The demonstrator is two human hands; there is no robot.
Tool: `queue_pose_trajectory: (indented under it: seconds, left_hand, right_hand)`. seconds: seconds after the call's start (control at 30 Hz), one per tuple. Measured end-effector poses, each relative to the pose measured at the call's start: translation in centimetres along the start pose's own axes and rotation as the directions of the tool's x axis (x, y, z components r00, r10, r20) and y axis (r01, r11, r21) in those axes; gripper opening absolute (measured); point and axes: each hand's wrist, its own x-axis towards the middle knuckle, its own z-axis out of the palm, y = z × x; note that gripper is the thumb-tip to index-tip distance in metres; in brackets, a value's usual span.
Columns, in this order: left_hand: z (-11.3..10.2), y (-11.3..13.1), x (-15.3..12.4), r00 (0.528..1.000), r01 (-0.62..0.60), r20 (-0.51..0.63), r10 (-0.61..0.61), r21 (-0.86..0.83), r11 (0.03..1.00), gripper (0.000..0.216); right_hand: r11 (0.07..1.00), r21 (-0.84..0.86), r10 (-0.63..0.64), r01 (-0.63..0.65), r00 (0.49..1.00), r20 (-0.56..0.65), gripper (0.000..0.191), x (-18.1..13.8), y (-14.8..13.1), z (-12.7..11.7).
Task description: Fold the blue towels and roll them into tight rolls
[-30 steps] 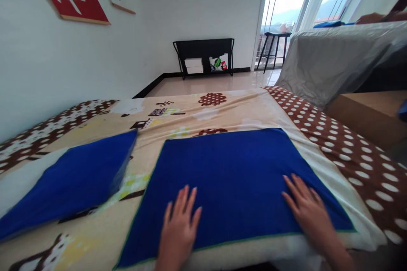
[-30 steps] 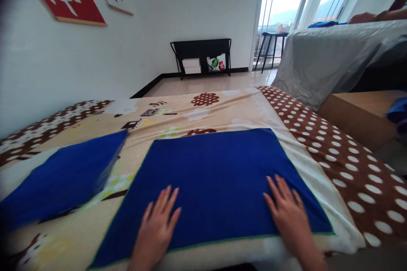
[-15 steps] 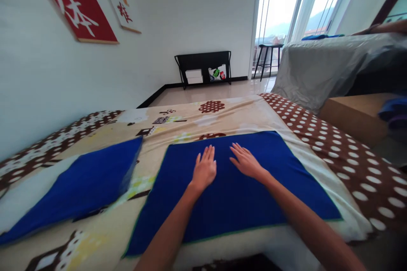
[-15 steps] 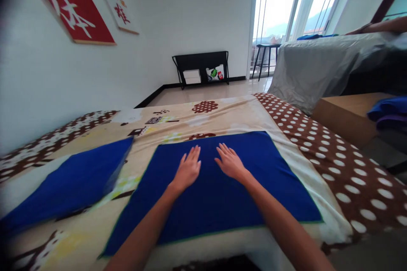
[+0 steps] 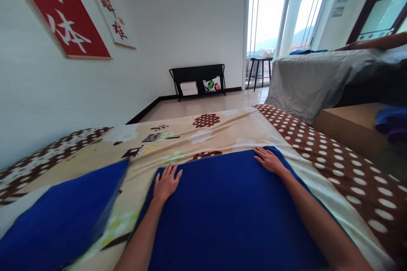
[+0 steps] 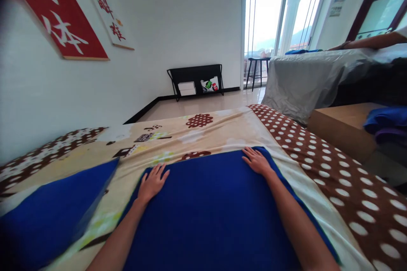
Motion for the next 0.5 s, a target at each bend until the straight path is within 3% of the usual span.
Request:
queue_pose_trajectory:
  seconds: [0.1,0.2,0.37,0.5]
  left_hand:
    - [-0.1,-3.9,0.6,0.998,0.058,-0.03,-0.057,0.046,0.997,0.059]
    - [0.5,-4.8,0.7,0.997,0.066,-0.055,-0.062,0.069,0.995,0.059]
    - [0.0,-4.0,0.3,0.996,0.082,-0.047,-0.079,0.061,0.995,0.059]
    - [-1.9,-1.4,-0.6,0.985,0.147,-0.097,-0.143,0.044,0.988,0.059]
  right_hand:
    - [0.993,-0.024,0.111,-0.112,0.993,-0.03,0.059,-0.4,4.6,-0.7]
    - [0.979,-0.038,0.197,-0.2,0.979,-0.057,0.059,-0.3,6.3,0.1]
    - [0.956,-0.061,0.279,-0.286,0.955,-0.101,0.057,-0.5,5.5,0.0]
    - [0.949,-0.073,0.29,-0.307,0.939,-0.186,0.059,-1.2,2.1,-1.0]
